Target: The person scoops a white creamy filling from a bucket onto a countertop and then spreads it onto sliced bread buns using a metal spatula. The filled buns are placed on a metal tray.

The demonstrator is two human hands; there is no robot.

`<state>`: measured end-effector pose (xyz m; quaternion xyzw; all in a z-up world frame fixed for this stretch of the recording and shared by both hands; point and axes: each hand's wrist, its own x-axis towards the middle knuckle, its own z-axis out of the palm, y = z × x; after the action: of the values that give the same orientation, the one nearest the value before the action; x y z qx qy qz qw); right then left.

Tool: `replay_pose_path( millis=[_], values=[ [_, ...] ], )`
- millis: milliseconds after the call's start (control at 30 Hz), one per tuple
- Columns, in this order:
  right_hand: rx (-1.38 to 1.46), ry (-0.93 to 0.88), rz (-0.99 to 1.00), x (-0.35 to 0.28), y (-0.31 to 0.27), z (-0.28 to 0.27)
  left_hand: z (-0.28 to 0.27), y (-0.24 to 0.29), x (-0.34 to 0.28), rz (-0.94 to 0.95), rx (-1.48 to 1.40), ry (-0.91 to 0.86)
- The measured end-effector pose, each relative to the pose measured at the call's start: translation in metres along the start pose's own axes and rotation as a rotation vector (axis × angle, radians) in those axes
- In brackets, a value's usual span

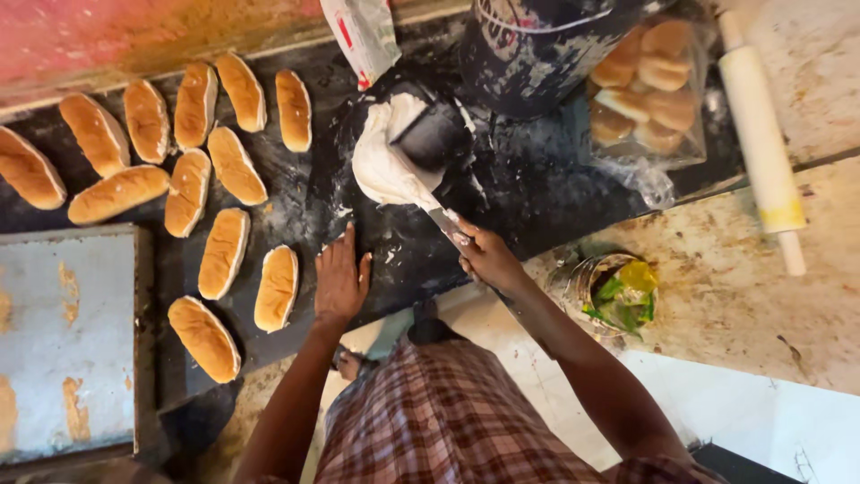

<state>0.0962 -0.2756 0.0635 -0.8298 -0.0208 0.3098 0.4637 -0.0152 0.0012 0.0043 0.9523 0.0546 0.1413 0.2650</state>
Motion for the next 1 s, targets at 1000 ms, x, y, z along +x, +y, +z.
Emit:
replay_pose_path(
  millis=[1000],
  values=[
    [-0.223,0.082,-0.25,0.003,0.046,0.05,0.013,-0.021,-0.009,-0.07,-0.2,0.199]
  ],
)
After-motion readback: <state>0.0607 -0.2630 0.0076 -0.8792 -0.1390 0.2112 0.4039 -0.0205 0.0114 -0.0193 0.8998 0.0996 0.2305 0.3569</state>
